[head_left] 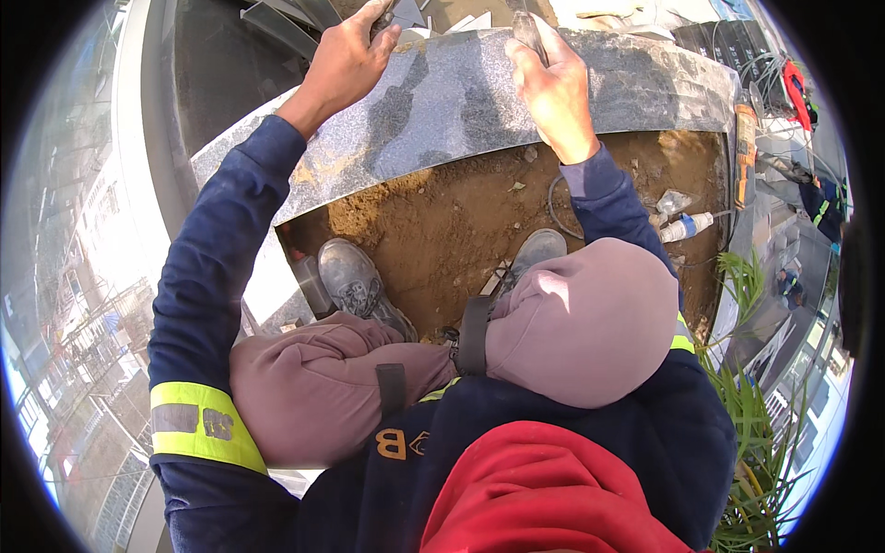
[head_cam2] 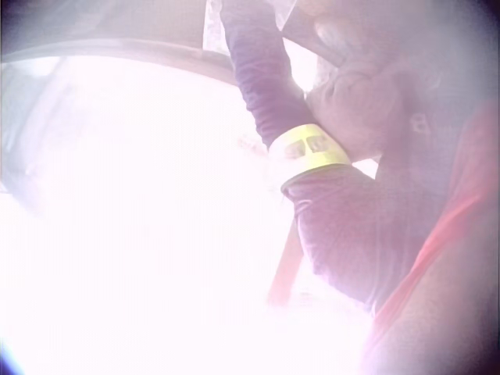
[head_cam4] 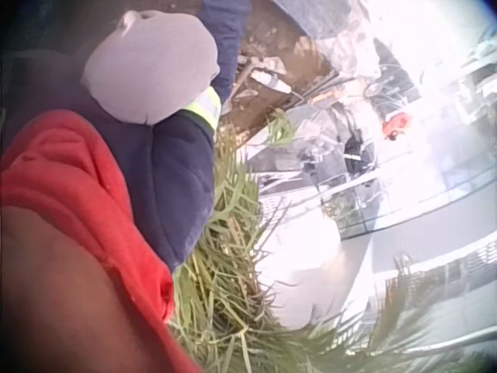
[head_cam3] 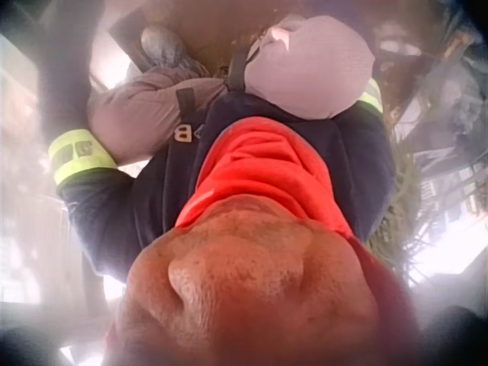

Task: The person kneels beside a curved stone structure and uses a trowel to spread adhesive or mortar along the edge. They then place a stone slab into position, press it down, and smooth the surface with the trowel. The person repeats this process along the curved edge, adjusting the slab and applying more adhesive as needed.

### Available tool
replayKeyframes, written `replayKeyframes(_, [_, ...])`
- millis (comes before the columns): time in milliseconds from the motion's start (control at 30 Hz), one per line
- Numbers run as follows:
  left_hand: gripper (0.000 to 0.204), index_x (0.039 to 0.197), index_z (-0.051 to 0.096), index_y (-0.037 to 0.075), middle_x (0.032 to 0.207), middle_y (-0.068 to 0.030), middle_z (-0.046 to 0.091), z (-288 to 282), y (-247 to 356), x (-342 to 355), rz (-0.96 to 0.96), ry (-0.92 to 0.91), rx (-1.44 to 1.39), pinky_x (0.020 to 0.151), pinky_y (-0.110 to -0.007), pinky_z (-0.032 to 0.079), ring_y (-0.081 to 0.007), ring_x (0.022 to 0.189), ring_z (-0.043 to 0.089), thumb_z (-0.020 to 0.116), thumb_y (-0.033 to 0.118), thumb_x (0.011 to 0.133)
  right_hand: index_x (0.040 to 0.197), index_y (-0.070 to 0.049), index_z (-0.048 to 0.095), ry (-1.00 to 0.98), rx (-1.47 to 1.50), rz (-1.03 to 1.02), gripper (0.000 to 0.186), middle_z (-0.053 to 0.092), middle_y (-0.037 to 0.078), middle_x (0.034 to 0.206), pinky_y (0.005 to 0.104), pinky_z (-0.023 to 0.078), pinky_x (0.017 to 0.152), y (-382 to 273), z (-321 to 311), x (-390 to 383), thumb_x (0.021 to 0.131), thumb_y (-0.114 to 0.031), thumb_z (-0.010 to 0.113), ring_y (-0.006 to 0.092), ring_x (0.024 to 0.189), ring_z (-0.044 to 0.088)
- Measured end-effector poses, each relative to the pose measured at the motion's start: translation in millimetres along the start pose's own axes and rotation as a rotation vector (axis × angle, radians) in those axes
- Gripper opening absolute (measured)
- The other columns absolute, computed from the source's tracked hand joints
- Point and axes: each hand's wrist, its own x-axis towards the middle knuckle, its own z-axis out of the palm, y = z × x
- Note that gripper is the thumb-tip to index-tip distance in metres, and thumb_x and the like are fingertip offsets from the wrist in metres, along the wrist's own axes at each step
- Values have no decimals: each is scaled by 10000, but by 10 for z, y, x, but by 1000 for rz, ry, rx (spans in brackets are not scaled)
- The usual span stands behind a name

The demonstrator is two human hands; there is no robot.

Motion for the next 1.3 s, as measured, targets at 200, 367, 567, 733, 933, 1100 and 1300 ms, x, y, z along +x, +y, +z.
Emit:
replayKeyframes(200, [349, 1014, 615, -42, 847, -258, 653, -80, -130, 17, -272, -50, 61, 750, -422, 510, -346, 830, 686, 613, 306, 990, 1375, 20, 564, -177, -467, 11, 407, 648, 20, 881, 228, 423, 518, 233, -587, -402, 1024, -183, 592, 48, 613, 512])
replayKeyframes(367, [362, 1035, 644, -45, 900, -221, 703, -49, -96, -45, -360, 39, -4, 797, -414, 527, -309, 861, 691, 678, 302, 942, 1143, 12, 648, -369, -517, 418, 373, 701, 53, 837, 272, 467, 535, 165, -1177, -843, 1061, -326, 512, 94, 558, 571])
replayKeyframes(567, [365, 1082, 662, -54, 951, -233, 720, 53, -136, -6, -323, -13, -24, 840, -418, 539, -317, 909, 705, 703, 265, 909, 1060, 0, 668, -427, -505, 638, 462, 685, 49, 776, 257, 442, 493, 323, -1706, -899, 1079, -423, 483, 87, 522, 559])
replayKeyframes(733, [366, 1108, 674, -55, 973, -242, 729, 136, -160, 3, -312, -43, 6, 848, -411, 542, -320, 927, 716, 706, 248, 906, 929, 2, 685, -608, -565, 697, 483, 679, 55, 729, 288, 453, 495, 526, -1357, -805, 1064, -425, 505, 107, 519, 582])
replayKeyframes(933, [368, 1117, 669, -65, 1002, -260, 728, 102, 3, -66, -337, -86, -56, 856, -425, 541, -341, 975, 722, 696, 242, 916, 798, 50, 638, -969, -663, 251, 540, 647, 258, 745, 512, 494, 730, 843, 187, -1045, 1038, -420, 526, 455, 759, 643])
replayKeyframes(1100, [370, 1075, 662, -74, 971, -283, 708, -62, -166, -94, -231, -54, 103, 831, -443, 536, -377, 953, 715, 689, 261, 921, 865, 22, 659, -960, -453, 564, 486, 689, 92, 720, 370, 492, 531, 361, 7, -905, 1058, -394, 501, 188, 527, 612])
replayKeyframes(1300, [365, 1008, 664, -67, 894, -267, 699, -433, -418, -26, -287, 93, 25, 786, -447, 530, -379, 870, 701, 689, 284, 912, 899, 12, 641, -831, -531, 593, 454, 645, 46, 692, 283, 451, 469, 566, -352, -752, 1076, -377, 486, 91, 487, 559])
